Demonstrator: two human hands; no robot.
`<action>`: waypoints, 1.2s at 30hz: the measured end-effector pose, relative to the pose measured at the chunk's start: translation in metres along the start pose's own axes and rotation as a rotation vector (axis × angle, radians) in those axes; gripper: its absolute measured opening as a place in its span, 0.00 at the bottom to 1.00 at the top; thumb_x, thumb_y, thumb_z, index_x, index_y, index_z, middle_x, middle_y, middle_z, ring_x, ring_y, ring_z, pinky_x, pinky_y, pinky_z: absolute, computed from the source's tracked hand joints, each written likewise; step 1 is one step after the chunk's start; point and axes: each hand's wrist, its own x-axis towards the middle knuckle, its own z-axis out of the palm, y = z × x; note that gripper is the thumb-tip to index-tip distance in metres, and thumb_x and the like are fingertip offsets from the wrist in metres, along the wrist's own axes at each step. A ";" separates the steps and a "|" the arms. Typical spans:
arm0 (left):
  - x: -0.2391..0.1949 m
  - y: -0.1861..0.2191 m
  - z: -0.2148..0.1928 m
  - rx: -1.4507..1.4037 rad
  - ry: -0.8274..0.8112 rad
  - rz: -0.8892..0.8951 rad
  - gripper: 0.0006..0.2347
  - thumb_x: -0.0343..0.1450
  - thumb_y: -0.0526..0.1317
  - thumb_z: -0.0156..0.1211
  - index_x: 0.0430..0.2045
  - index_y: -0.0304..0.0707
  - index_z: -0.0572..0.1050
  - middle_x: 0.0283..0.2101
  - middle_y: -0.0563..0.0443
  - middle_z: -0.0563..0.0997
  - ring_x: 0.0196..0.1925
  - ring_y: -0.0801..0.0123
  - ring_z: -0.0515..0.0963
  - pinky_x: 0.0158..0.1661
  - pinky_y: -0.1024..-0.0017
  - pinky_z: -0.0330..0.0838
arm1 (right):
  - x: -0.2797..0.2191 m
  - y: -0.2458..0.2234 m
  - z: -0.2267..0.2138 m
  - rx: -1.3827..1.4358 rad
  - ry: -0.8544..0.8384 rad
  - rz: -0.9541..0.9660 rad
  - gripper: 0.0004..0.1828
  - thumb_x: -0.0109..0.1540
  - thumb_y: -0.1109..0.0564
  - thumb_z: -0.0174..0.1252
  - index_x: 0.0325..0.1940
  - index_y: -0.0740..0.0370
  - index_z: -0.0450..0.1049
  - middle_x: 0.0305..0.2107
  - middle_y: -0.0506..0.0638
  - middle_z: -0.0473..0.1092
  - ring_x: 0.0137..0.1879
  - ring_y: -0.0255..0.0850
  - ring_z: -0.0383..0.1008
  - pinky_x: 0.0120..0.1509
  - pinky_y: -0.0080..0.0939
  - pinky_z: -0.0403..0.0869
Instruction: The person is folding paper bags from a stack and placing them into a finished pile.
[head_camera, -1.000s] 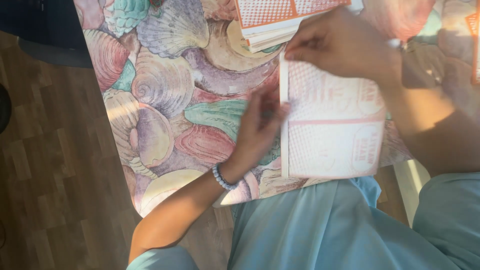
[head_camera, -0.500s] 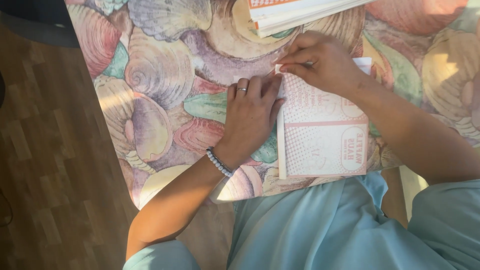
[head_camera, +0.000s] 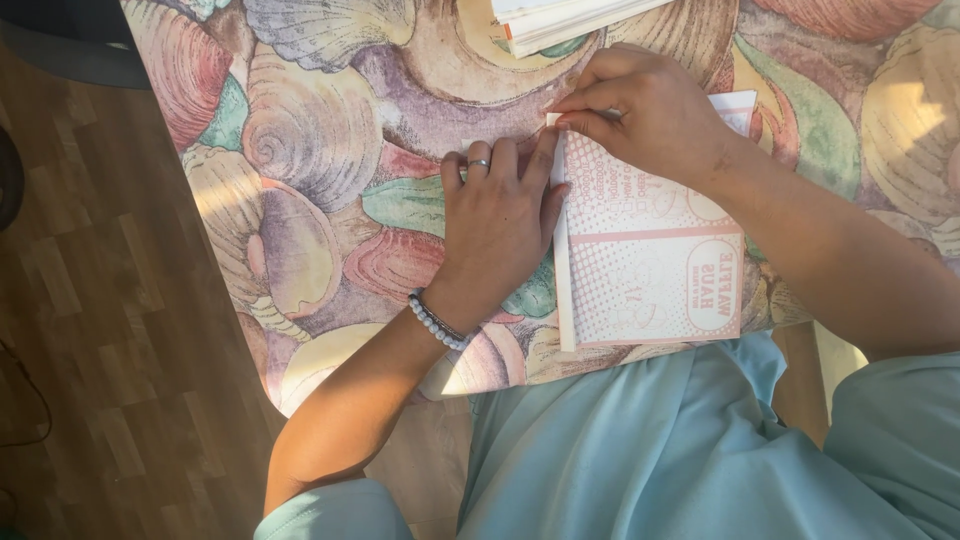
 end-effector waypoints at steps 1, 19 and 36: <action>0.002 -0.001 -0.001 -0.013 -0.031 0.006 0.22 0.76 0.54 0.53 0.62 0.47 0.69 0.45 0.47 0.76 0.48 0.51 0.72 0.52 0.48 0.64 | 0.000 0.000 0.000 0.008 0.003 0.005 0.06 0.69 0.59 0.71 0.47 0.66 0.86 0.38 0.52 0.75 0.43 0.47 0.75 0.45 0.47 0.74; -0.005 -0.001 0.004 -0.036 0.110 -0.029 0.19 0.76 0.54 0.53 0.57 0.47 0.73 0.42 0.53 0.78 0.43 0.57 0.74 0.49 0.56 0.63 | 0.001 -0.021 -0.013 -0.254 -0.022 -0.183 0.07 0.71 0.58 0.69 0.44 0.66 0.84 0.36 0.49 0.70 0.45 0.48 0.71 0.44 0.46 0.75; -0.011 0.013 0.016 0.233 0.004 -0.080 0.23 0.78 0.57 0.48 0.68 0.54 0.64 0.42 0.53 0.73 0.46 0.57 0.70 0.54 0.51 0.65 | -0.015 -0.038 -0.028 -0.734 -0.268 -0.213 0.04 0.68 0.59 0.60 0.46 0.54 0.77 0.37 0.40 0.68 0.42 0.38 0.69 0.41 0.36 0.75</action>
